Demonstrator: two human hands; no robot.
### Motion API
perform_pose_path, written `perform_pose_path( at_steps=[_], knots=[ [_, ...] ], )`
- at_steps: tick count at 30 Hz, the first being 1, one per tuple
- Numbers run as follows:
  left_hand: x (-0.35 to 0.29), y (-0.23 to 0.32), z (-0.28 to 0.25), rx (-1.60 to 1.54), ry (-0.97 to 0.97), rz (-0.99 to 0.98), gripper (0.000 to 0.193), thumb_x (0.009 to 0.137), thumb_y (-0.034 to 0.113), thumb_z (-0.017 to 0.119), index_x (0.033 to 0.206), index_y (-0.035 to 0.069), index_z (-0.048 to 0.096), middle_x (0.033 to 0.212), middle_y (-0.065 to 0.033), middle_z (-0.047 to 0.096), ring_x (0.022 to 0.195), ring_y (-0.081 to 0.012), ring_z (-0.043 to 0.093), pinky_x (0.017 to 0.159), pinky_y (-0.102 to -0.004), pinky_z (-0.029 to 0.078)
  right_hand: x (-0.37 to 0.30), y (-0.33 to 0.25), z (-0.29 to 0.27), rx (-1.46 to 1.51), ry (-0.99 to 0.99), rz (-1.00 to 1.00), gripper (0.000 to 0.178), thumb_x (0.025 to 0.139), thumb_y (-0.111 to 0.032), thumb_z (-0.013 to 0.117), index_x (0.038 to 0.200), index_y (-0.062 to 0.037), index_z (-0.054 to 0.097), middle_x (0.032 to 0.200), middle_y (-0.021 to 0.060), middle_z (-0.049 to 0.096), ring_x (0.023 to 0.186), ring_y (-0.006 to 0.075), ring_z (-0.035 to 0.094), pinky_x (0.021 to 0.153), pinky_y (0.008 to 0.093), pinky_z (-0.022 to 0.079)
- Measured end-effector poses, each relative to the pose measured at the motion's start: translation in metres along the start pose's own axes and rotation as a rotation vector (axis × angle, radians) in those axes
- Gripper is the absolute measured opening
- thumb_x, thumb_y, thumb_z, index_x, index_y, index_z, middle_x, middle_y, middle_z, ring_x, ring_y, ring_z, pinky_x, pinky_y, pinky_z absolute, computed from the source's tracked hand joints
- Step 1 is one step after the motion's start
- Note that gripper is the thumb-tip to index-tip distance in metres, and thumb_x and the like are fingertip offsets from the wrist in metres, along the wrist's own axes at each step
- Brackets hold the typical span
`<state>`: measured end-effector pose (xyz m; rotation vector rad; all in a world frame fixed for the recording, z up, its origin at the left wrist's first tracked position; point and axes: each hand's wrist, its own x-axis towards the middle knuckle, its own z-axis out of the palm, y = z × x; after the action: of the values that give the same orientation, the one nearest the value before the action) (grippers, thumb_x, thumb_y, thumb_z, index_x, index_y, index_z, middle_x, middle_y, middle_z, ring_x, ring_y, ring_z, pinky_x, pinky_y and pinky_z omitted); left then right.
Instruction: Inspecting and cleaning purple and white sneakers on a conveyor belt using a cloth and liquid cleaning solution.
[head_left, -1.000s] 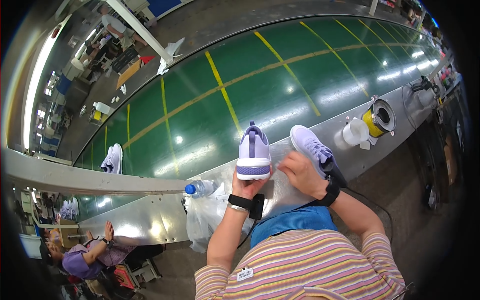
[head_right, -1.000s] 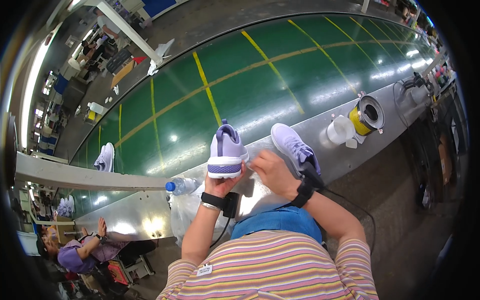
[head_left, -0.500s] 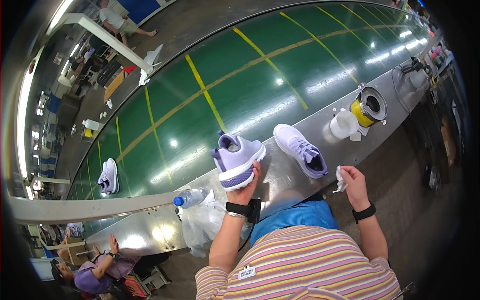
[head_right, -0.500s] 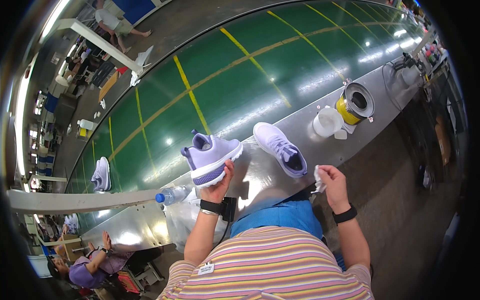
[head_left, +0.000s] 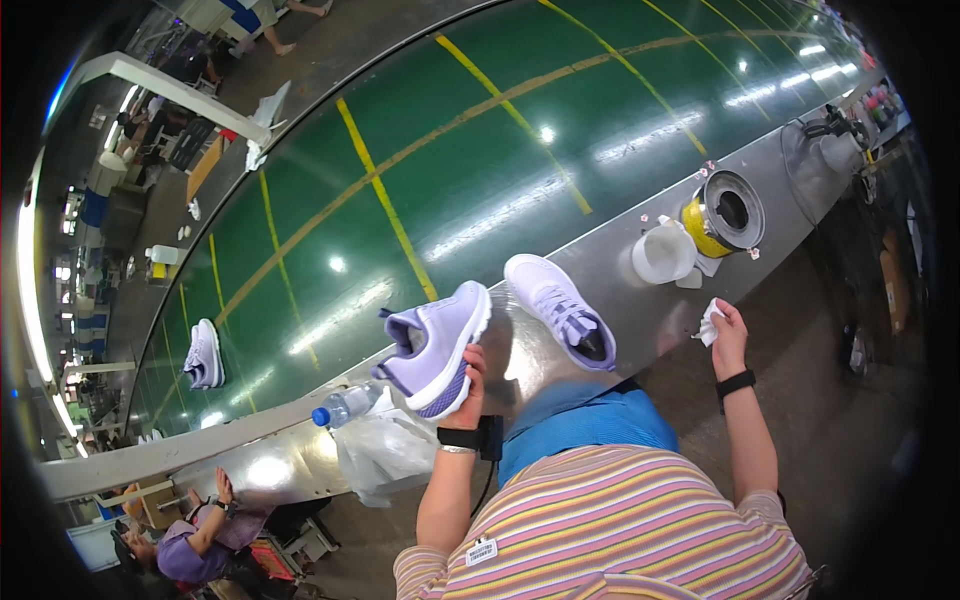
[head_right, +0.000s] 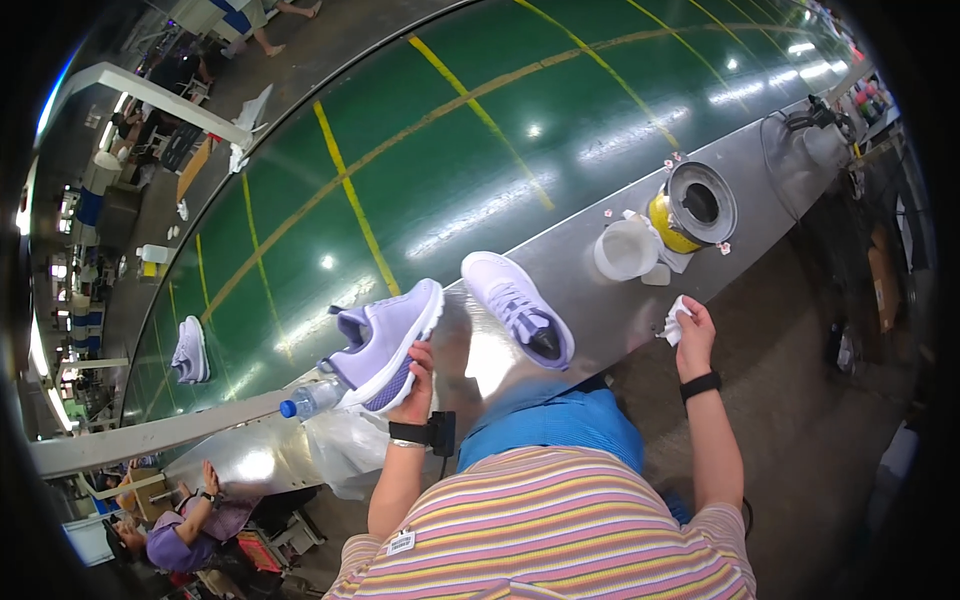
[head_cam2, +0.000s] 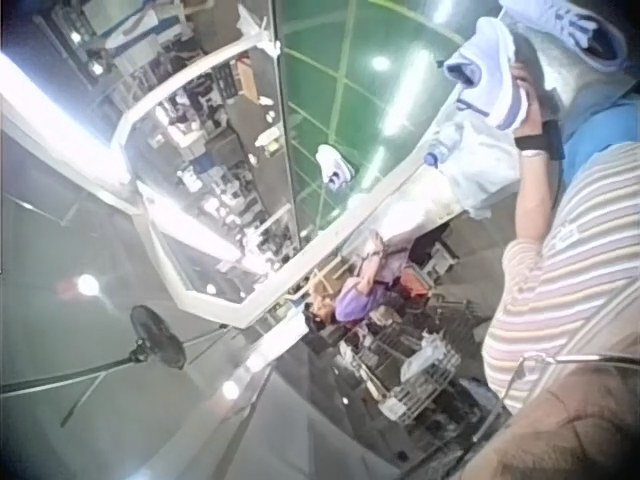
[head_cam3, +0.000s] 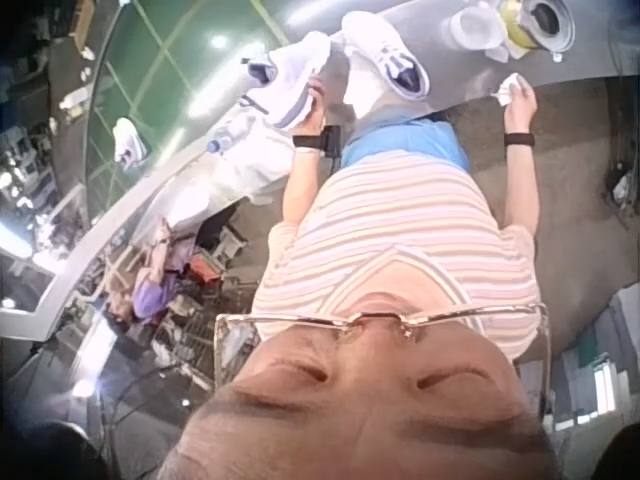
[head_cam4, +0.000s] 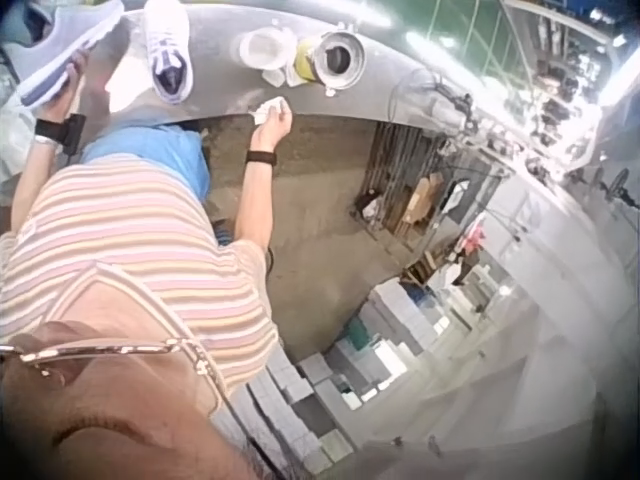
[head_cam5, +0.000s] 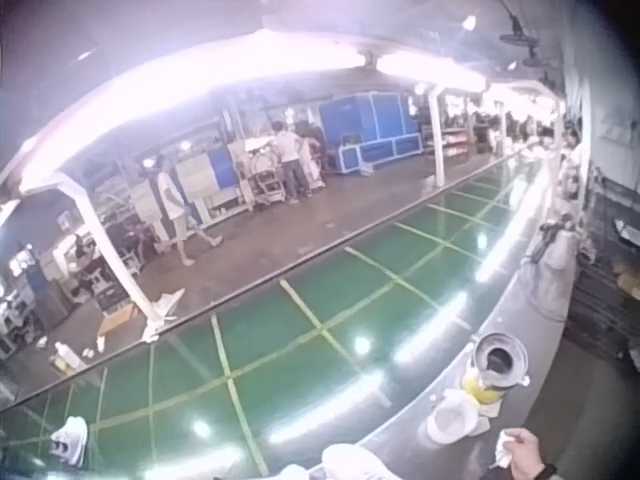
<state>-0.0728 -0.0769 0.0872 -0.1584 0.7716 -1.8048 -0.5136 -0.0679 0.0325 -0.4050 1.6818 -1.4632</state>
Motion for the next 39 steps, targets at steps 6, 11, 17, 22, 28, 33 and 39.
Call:
perform_pose_path(
  at_steps=[6,11,17,22,28,33,39],
  knots=[
    [-0.006,0.015,-0.014,0.321,-0.007,0.057,0.061,0.081,0.025,0.055,0.130,0.001,0.030,0.121,-0.0184,0.035,0.109,-0.0290,0.041,0.088,-0.0434,0.039,0.045,0.007,0.010,-0.284,0.084,-0.198,0.027,0.075,0.005,0.057,0.102,-0.0010,0.056,0.090,0.0055,0.059,0.080,0.0121,0.055,0.071,0.0251,0.046],
    [-0.008,0.006,-0.022,0.719,0.292,0.225,0.069,0.081,0.049,0.046,0.124,-0.004,0.037,0.114,-0.0212,0.049,0.103,-0.0336,0.051,0.086,-0.0486,0.043,0.061,-0.001,0.018,-0.457,0.034,-0.358,0.025,0.073,0.001,0.059,0.099,-0.0008,0.057,0.090,0.0082,0.060,0.082,0.0164,0.057,0.073,0.0279,0.045],
    [-0.003,0.020,-0.046,0.887,0.441,0.335,0.051,0.088,0.036,0.040,0.122,-0.002,0.042,0.116,-0.0191,0.052,0.104,-0.0350,0.051,0.090,-0.0477,0.042,0.065,-0.020,0.036,-0.938,-0.181,-0.711,0.030,0.072,-0.001,0.058,0.102,-0.0056,0.057,0.097,0.0132,0.057,0.095,0.0320,0.052,0.086,0.0353,0.040],
    [-0.014,0.055,-0.071,1.011,0.537,0.403,0.035,0.090,0.025,0.042,0.114,0.001,0.049,0.112,-0.0132,0.056,0.104,-0.0264,0.053,0.093,-0.0409,0.040,0.044,-0.030,0.040,-1.039,-0.151,-0.772,0.041,0.071,-0.002,0.062,0.110,-0.0119,0.058,0.113,0.0124,0.048,0.106,0.0299,0.043,0.090,0.0372,0.036],
    [-0.010,0.044,-0.066,1.100,0.497,0.394,0.044,0.092,0.036,0.042,0.122,0.004,0.043,0.119,-0.0095,0.052,0.111,-0.0237,0.048,0.098,-0.0389,0.033,-0.041,-0.049,0.075,-0.774,-0.547,-0.509,0.035,0.070,-0.007,0.065,0.105,-0.0056,0.058,0.107,0.0154,0.052,0.096,0.0259,0.053,0.081,0.0355,0.043],
    [-0.010,0.036,-0.064,1.222,0.401,0.349,0.050,0.091,0.040,0.043,0.125,0.004,0.041,0.121,-0.0091,0.050,0.112,-0.0206,0.046,0.098,-0.0360,0.033,-0.056,-0.003,0.151,-0.846,-0.908,-0.286,0.054,0.070,-0.008,0.064,0.120,-0.0029,0.045,0.111,0.0170,0.053,0.106,0.0266,0.051,0.089,0.0332,0.041],
    [-0.019,0.032,-0.062,1.268,0.253,0.349,0.096,0.072,0.033,0.072,0.138,0.007,0.007,0.131,-0.0121,0.035,0.119,-0.0236,0.038,0.099,-0.0362,0.034,-0.032,-0.019,0.179,-0.425,-1.037,0.529,0.041,0.070,0.004,0.050,0.111,0.0035,0.050,0.100,0.0083,0.058,0.091,0.0164,0.056,0.081,0.0270,0.045]
  ],
)
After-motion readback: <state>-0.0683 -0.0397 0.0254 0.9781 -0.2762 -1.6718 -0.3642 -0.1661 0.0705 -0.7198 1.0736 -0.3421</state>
